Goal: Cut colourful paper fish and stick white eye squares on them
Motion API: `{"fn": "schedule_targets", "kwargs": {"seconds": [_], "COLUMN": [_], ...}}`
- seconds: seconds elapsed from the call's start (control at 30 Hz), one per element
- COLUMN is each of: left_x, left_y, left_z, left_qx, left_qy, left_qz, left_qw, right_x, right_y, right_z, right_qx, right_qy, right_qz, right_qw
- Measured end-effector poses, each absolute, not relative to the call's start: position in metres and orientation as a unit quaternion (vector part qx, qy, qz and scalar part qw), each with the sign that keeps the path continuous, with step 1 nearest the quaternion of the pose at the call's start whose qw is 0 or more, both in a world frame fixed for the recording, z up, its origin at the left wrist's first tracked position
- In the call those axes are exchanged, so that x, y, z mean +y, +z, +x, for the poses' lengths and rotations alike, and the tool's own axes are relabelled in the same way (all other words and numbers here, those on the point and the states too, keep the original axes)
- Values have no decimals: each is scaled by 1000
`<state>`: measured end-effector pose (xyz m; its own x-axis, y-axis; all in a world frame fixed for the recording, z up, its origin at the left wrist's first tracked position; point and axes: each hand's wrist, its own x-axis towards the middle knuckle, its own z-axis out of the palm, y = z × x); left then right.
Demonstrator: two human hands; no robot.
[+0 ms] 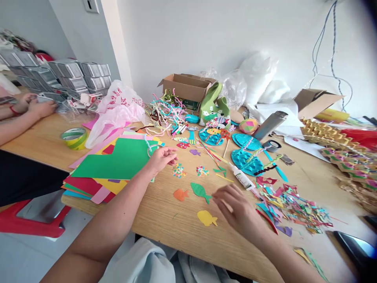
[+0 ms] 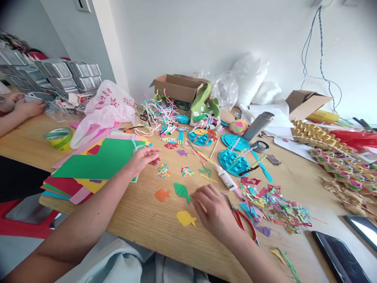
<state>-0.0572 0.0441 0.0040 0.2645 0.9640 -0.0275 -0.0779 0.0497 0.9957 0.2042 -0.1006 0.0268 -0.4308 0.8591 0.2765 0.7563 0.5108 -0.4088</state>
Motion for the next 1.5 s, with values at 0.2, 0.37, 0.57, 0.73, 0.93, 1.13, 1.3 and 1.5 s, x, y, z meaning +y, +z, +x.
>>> {"fn": "schedule_targets", "kwargs": {"seconds": [0.2, 0.37, 0.57, 0.73, 0.93, 1.13, 1.3, 1.5], "left_x": [48, 50, 50, 50, 50, 48, 47, 48], "left_y": [0, -1, -1, 0, -1, 2, 4, 1], "left_z": [-57, -57, -57, -57, -56, -57, -57, -57], "left_qx": [438, 446, 435, 437, 434, 441, 442, 429], "left_qy": [462, 459, 463, 461, 464, 459, 458, 467], "left_qz": [549, 551, 550, 548, 547, 546, 546, 547], "left_qw": [542, 535, 542, 545, 545, 545, 544, 547], "right_x": [24, 91, 108, 109, 109, 106, 102, 104], "right_y": [16, 5, 1, 2, 1, 2, 5, 7], "right_z": [190, 182, 179, 181, 180, 178, 176, 167], "right_qx": [-692, -662, -676, -692, -697, -700, -722, -775], "right_qy": [176, 185, 205, 211, 188, 162, 117, 90], "right_qz": [-683, -721, -707, -691, -691, -695, -682, -625], "right_qw": [153, 94, 17, -9, -32, -33, 15, 20]}}
